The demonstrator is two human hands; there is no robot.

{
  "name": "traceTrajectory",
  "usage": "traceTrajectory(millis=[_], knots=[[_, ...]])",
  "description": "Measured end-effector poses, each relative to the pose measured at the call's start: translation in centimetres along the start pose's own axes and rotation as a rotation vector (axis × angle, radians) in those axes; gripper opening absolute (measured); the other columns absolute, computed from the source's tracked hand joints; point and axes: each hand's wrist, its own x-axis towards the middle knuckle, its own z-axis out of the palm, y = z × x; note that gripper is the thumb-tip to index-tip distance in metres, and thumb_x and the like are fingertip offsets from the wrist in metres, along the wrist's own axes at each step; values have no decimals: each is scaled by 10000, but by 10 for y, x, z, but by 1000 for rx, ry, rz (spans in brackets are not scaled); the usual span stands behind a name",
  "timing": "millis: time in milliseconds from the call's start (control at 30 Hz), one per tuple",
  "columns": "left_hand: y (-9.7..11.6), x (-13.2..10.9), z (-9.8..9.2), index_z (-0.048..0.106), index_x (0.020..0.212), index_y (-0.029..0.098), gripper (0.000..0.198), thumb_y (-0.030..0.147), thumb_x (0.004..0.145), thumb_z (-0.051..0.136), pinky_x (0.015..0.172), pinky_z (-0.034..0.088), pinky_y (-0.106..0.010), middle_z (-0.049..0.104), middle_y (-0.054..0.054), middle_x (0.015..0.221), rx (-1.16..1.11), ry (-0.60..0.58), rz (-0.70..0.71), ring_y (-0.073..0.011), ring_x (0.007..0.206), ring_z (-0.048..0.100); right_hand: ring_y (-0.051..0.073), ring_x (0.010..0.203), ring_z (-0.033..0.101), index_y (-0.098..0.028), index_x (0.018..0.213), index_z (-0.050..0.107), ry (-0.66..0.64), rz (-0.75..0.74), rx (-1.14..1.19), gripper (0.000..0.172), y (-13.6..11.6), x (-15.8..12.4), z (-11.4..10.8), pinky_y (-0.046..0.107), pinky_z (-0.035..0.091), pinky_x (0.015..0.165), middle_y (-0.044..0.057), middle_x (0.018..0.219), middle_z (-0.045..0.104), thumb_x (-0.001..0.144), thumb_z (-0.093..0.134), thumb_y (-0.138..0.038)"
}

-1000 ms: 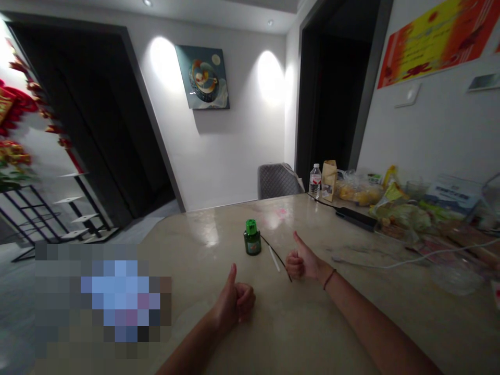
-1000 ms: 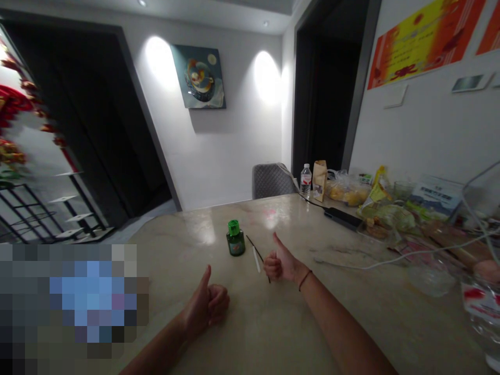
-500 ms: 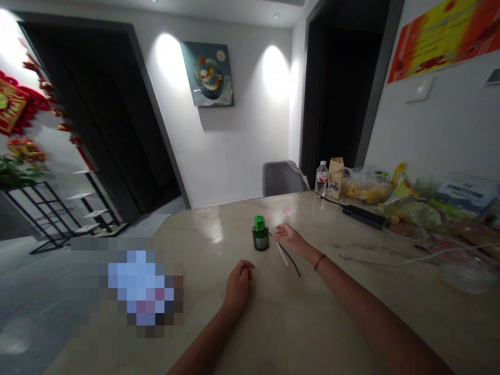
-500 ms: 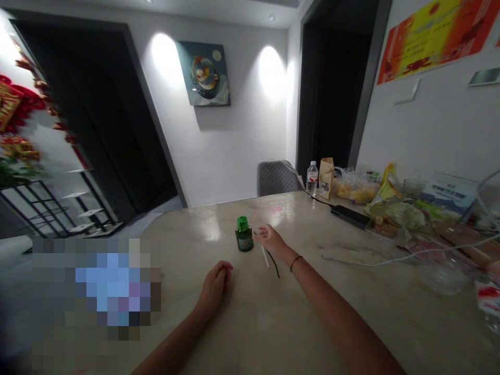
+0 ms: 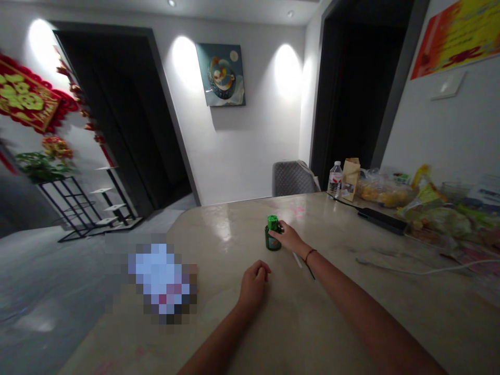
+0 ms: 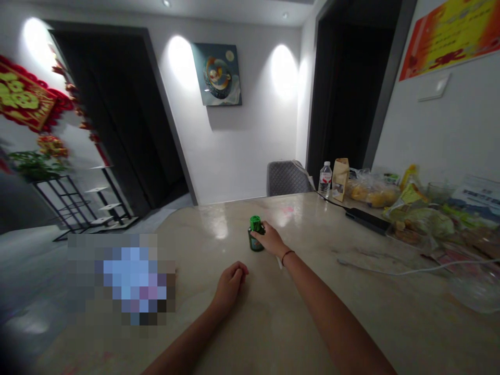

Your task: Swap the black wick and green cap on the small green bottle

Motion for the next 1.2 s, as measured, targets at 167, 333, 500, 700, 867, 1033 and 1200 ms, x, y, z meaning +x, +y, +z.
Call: traceTrajectory(millis=[167,333,500,700,867,1033,1200], knots=[[0,-1,0,505,635,187,168,204,685,345,526,296,-206,415,44,506,20,-1,7,-114,524,413,187,872,591,-182,987,537,-19,-17,-15,296,-4,-10,-4,299,449,747,71,975,621,745,568,-351],[2,-1,0,508,639,188,172,198,689,344,528,294,-210,414,44,503,45,-9,6,-117,521,411,194,881,588,-185,1006,537,-26,-35,-18,318,-11,-25,-8,314,439,771,75,988,620,751,561,-374],[4,-2,-1,515,642,189,172,197,699,353,522,296,-210,419,46,497,58,-20,-9,-118,510,418,198,897,574,-176,1024,540,-28,-64,-35,353,-13,-40,-12,333,422,808,76,983,620,742,568,-386],[5,-3,-1,520,626,188,181,188,707,358,544,311,-212,435,43,503,95,-20,12,-122,537,442,211,946,557,-177,1051,527,-60,-80,92,412,-8,-59,-14,347,438,814,82,1046,599,728,574,-428],[5,-3,-2,522,705,186,129,188,701,393,584,355,-217,516,26,609,70,59,26,-129,608,487,210,929,562,-177,1041,538,-54,-66,148,422,-8,-71,-15,341,454,786,84,1038,601,713,587,-438],[4,-4,-3,520,761,179,148,146,660,418,661,410,-249,573,-8,733,27,82,26,-143,691,531,205,876,580,-166,1002,555,-92,-53,145,424,-16,-79,-20,312,465,704,92,990,621,677,627,-428],[11,-10,-3,529,976,169,366,114,620,469,851,400,-308,608,-64,983,-109,-20,99,-186,949,541,196,842,586,-167,955,578,-191,-50,100,394,-26,-86,-28,304,455,676,79,950,635,656,650,-415]])
